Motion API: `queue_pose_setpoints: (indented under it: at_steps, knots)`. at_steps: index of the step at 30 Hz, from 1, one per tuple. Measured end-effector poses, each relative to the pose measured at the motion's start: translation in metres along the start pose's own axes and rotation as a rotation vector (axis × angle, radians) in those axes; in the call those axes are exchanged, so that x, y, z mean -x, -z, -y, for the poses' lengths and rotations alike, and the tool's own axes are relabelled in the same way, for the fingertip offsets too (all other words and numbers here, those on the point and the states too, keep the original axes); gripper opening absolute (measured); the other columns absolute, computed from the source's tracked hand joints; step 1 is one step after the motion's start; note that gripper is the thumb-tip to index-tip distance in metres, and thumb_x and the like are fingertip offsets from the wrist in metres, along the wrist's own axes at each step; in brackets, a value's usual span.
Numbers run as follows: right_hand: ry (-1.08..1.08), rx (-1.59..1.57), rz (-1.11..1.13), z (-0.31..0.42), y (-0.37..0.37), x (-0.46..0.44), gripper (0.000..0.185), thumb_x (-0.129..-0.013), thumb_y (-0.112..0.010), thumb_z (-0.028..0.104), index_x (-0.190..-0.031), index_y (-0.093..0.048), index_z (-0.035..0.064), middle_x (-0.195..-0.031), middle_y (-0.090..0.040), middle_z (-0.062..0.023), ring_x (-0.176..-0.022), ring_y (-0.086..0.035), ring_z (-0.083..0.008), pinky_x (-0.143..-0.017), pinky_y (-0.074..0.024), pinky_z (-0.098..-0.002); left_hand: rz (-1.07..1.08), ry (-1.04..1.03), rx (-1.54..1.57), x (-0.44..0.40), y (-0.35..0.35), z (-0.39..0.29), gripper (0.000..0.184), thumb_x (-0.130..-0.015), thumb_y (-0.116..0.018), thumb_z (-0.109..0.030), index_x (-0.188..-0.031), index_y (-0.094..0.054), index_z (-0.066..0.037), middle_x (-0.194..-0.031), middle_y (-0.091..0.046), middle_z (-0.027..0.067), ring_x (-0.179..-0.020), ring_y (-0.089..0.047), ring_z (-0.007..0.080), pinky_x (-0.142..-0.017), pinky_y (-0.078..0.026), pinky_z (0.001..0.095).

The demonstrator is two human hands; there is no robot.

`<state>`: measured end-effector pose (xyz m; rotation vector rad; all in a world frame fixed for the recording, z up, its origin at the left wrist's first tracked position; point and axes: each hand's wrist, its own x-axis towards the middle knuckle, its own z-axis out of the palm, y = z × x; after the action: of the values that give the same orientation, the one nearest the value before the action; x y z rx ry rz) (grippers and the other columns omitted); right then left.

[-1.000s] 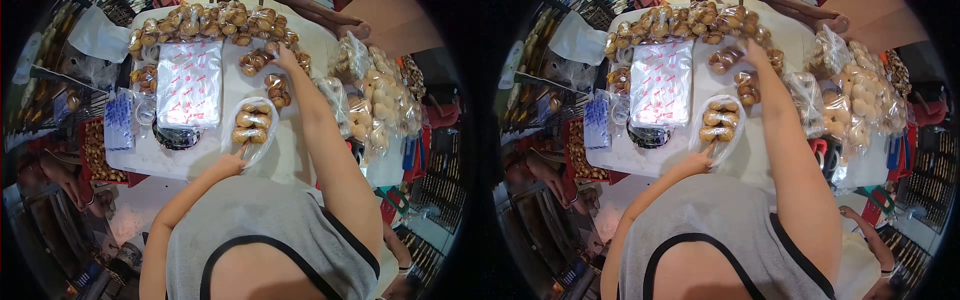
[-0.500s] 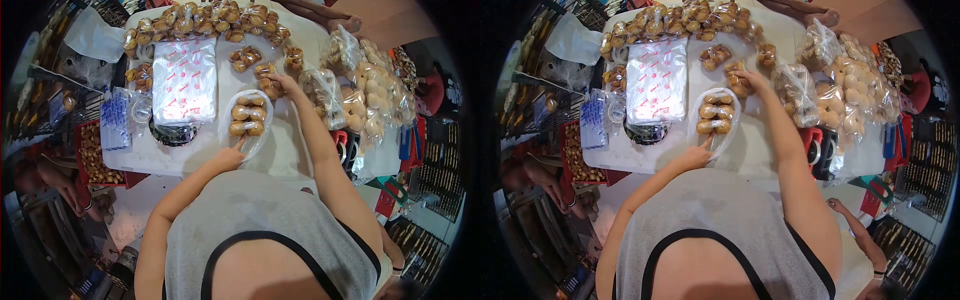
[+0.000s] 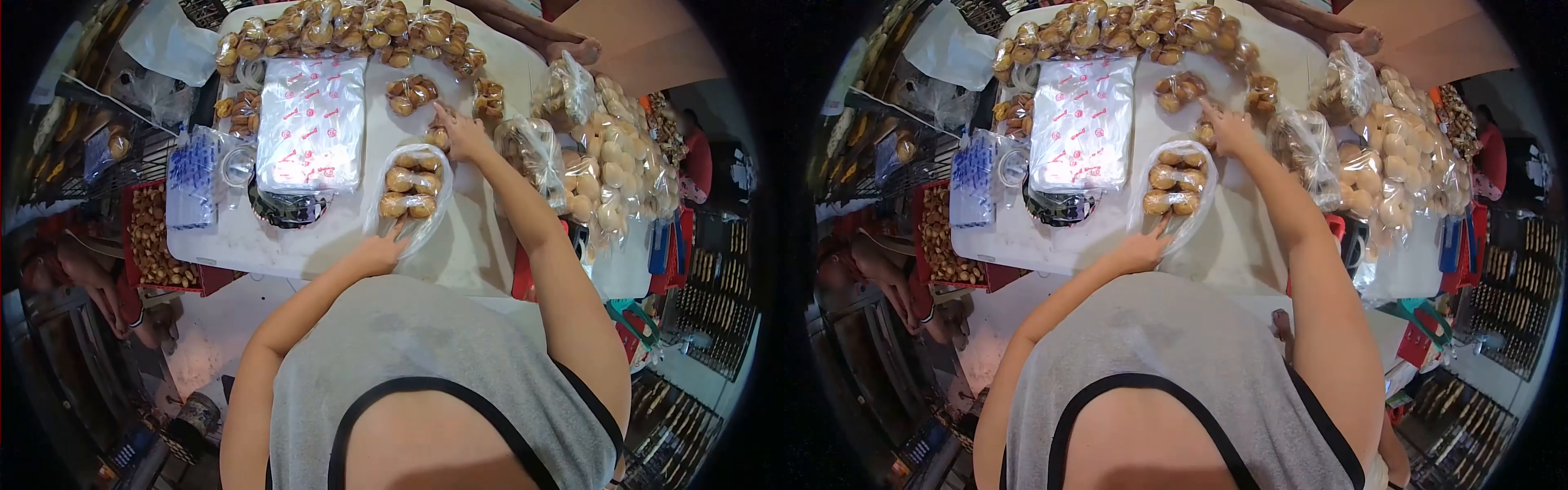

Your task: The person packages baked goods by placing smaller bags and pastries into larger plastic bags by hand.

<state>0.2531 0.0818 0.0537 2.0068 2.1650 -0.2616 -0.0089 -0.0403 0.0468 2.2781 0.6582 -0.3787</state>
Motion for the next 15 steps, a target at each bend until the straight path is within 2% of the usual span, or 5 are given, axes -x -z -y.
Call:
queue_pose_setpoints:
  at_steps: [4,8,10,12,15]
  knots:
    - [-0.15,-0.2,0.115,-0.025,0.011,-0.009,0.096,-0.047,-0.074,0.019,-0.127,-0.021,0.0176,-0.114,-0.044,-0.0168,-0.097,-0.05,-0.0326,-0.081,-0.0413,-0.0371,-0.012,0.004,0.037,-0.001,0.001,-0.004,0.044,-0.074,-0.051,-0.014,-0.116,-0.037,-0.011,-0.134,-0.006,0.0283,-0.072,-0.057,0.04,-0.061,-0.047,0.044]
    - [-0.093,-1.266,-0.074,-0.032,0.055,0.018,0.094,-0.048,-0.077,0.013,-0.124,-0.023,0.0069,-0.109,-0.047,-0.0084,-0.096,-0.05,-0.0213,-0.083,-0.0421,-0.0311,-0.056,-0.014,-0.017,0.0,0.007,-0.011,0.04,-0.072,-0.042,-0.008,-0.112,-0.043,-0.01,-0.13,-0.015,0.0314,-0.068,-0.059,0.0362,-0.063,-0.048,0.0419]
    - [0.345,-1.558,0.142,-0.002,0.093,0.06,0.09,-0.052,-0.074,0.006,-0.125,-0.021,0.0066,-0.112,-0.046,-0.0084,-0.099,-0.048,-0.02,-0.082,-0.0421,-0.032,0.046,0.024,-0.022,-0.003,0.004,-0.01,0.047,-0.074,-0.051,-0.014,-0.119,-0.037,-0.013,-0.132,-0.007,0.0307,-0.072,-0.058,0.0394,-0.062,-0.048,0.0435]
    - [0.622,-1.444,0.216,0.035,0.1,0.097,0.09,-0.051,-0.075,0.009,-0.124,-0.022,0.0069,-0.113,-0.045,-0.0084,-0.1,-0.047,-0.02,-0.085,-0.0398,-0.0328,0.098,0.052,-0.02,-0.002,0.011,-0.018,0.045,-0.076,-0.048,-0.014,-0.119,-0.037,-0.012,-0.132,-0.012,0.0288,-0.079,-0.057,0.038,-0.067,-0.047,0.0422]
    - [0.494,-1.163,0.418,0.082,0.082,0.123,0.091,-0.049,-0.075,0.014,-0.125,-0.025,0.009,-0.115,-0.044,-0.0093,-0.105,-0.044,-0.02,-0.09,-0.0354,-0.0318,0.026,-0.033,0.063,-0.03,-0.041,0.016,0.041,-0.079,-0.043,-0.013,-0.12,-0.038,-0.012,-0.129,-0.024,0.0239,-0.093,-0.052,0.0346,-0.078,-0.044,0.0396]
